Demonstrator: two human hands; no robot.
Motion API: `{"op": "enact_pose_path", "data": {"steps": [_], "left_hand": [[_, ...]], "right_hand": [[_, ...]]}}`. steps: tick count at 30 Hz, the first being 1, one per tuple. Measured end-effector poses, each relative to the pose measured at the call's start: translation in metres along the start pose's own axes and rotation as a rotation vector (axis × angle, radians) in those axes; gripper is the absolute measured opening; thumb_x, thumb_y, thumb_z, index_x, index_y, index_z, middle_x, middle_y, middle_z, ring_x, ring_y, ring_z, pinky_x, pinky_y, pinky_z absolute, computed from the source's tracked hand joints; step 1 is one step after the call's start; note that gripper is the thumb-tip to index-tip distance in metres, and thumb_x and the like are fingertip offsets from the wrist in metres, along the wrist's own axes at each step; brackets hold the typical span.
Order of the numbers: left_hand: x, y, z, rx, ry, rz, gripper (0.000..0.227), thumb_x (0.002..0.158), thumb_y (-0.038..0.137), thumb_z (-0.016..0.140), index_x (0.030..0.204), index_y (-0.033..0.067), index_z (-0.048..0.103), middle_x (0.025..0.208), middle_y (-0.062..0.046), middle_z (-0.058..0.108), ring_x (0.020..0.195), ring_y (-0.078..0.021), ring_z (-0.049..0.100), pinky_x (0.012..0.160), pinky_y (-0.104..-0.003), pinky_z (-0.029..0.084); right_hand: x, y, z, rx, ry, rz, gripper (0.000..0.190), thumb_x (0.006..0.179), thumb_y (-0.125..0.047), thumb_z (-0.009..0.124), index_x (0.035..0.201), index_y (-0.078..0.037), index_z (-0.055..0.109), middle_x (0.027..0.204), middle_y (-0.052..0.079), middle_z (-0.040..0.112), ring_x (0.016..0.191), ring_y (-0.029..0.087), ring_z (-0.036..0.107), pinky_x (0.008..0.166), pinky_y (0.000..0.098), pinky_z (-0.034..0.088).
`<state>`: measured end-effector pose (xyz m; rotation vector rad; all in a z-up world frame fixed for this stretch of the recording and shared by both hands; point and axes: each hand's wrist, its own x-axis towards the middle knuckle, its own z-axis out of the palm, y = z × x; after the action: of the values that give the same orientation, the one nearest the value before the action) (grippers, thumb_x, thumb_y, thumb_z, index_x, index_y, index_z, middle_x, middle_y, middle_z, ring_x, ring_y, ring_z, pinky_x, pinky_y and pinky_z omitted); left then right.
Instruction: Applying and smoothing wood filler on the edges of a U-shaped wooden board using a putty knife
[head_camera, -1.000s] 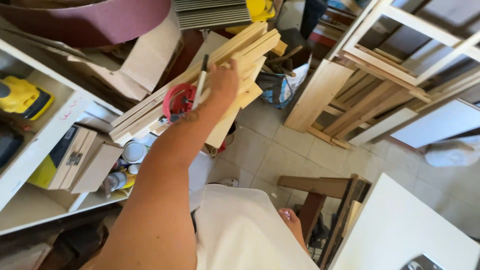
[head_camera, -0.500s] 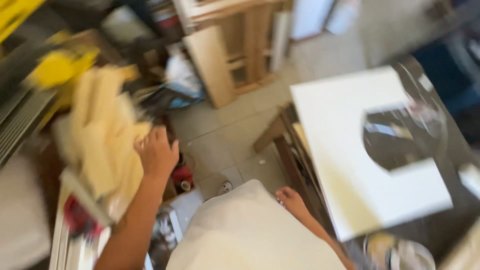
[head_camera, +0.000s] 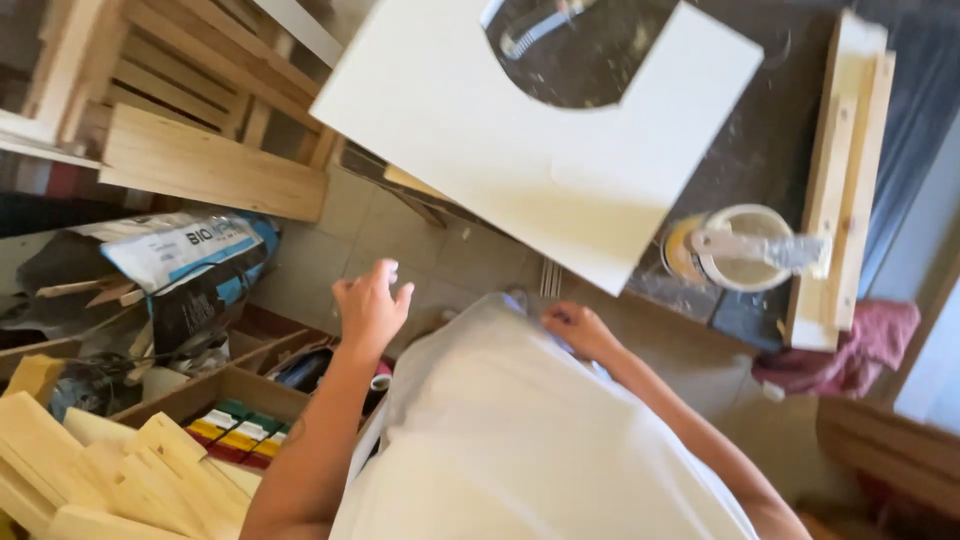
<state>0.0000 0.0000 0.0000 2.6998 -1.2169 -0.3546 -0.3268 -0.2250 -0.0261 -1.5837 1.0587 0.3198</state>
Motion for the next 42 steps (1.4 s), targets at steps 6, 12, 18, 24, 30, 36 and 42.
{"op": "enact_pose_path", "data": {"steps": [6,12,18,24,30,36,42], "left_hand": [[0.044,0.055,-0.01,-0.129,0.023,0.217,0.021,0.087,0.027,0.079,0.106,0.0251,0.071,0.088,0.007,0.079,0.088,-0.0191,0.078,0.098,-0.043,0.042],[0.093,0.061,0.002,-0.185,0.068,0.399,0.013,0.085,0.03,0.079,0.094,0.0335,0.072,0.08,0.015,0.074,0.079,-0.0099,0.075,0.091,-0.034,0.044],[0.15,0.053,-0.04,-0.307,-0.001,0.523,0.036,0.088,0.024,0.081,0.122,0.0223,0.069,0.096,0.005,0.077,0.084,-0.0136,0.077,0.092,-0.036,0.047],[0.202,-0.011,-0.062,-0.425,-0.023,0.524,0.038,0.089,0.018,0.081,0.124,0.0144,0.067,0.096,0.0,0.077,0.082,-0.0182,0.078,0.086,-0.036,0.05],[0.242,-0.015,-0.052,-0.413,-0.131,0.571,0.035,0.09,0.017,0.078,0.124,0.0168,0.069,0.093,0.0,0.079,0.081,-0.0203,0.078,0.084,-0.038,0.052],[0.254,0.081,-0.047,-0.43,-0.187,0.838,0.047,0.083,0.01,0.081,0.128,0.0195,0.066,0.099,0.0,0.079,0.094,-0.0254,0.077,0.088,-0.043,0.054],[0.249,0.178,0.018,-0.334,-0.099,1.092,0.062,0.092,0.004,0.068,0.151,0.0209,0.057,0.122,-0.005,0.078,0.125,-0.0295,0.068,0.104,-0.047,0.051]], "right_hand": [[-0.042,0.006,-0.018,0.114,0.186,-0.019,0.022,0.095,-0.033,0.072,0.103,-0.014,0.081,0.092,0.011,0.081,0.092,0.03,0.076,0.09,0.0437,0.058],[-0.008,-0.052,-0.039,-0.068,0.618,-0.536,0.013,0.096,-0.021,0.078,0.107,-0.014,0.08,0.093,0.009,0.076,0.089,0.031,0.072,0.084,0.0419,0.059],[0.074,-0.114,-0.06,-0.425,0.757,-0.524,0.055,0.095,-0.031,0.078,0.144,-0.01,0.065,0.15,0.02,0.057,0.145,0.043,0.048,0.12,0.0539,0.041],[0.074,-0.163,-0.013,-0.227,0.538,-0.557,0.055,0.089,-0.023,0.081,0.141,-0.009,0.068,0.152,0.019,0.06,0.149,0.048,0.042,0.123,0.0591,0.033],[0.054,-0.167,0.02,-0.093,0.775,-0.4,0.027,0.093,-0.02,0.078,0.12,-0.019,0.08,0.126,0.003,0.074,0.129,0.031,0.064,0.109,0.0465,0.051],[0.056,-0.127,0.004,-0.218,1.018,-0.256,0.017,0.095,-0.028,0.08,0.112,-0.025,0.081,0.103,-0.003,0.071,0.104,0.021,0.07,0.089,0.0375,0.059],[0.023,-0.129,-0.003,-0.085,1.027,-0.34,0.011,0.094,-0.017,0.079,0.105,-0.015,0.081,0.094,0.007,0.072,0.096,0.033,0.071,0.085,0.0452,0.059]]}}
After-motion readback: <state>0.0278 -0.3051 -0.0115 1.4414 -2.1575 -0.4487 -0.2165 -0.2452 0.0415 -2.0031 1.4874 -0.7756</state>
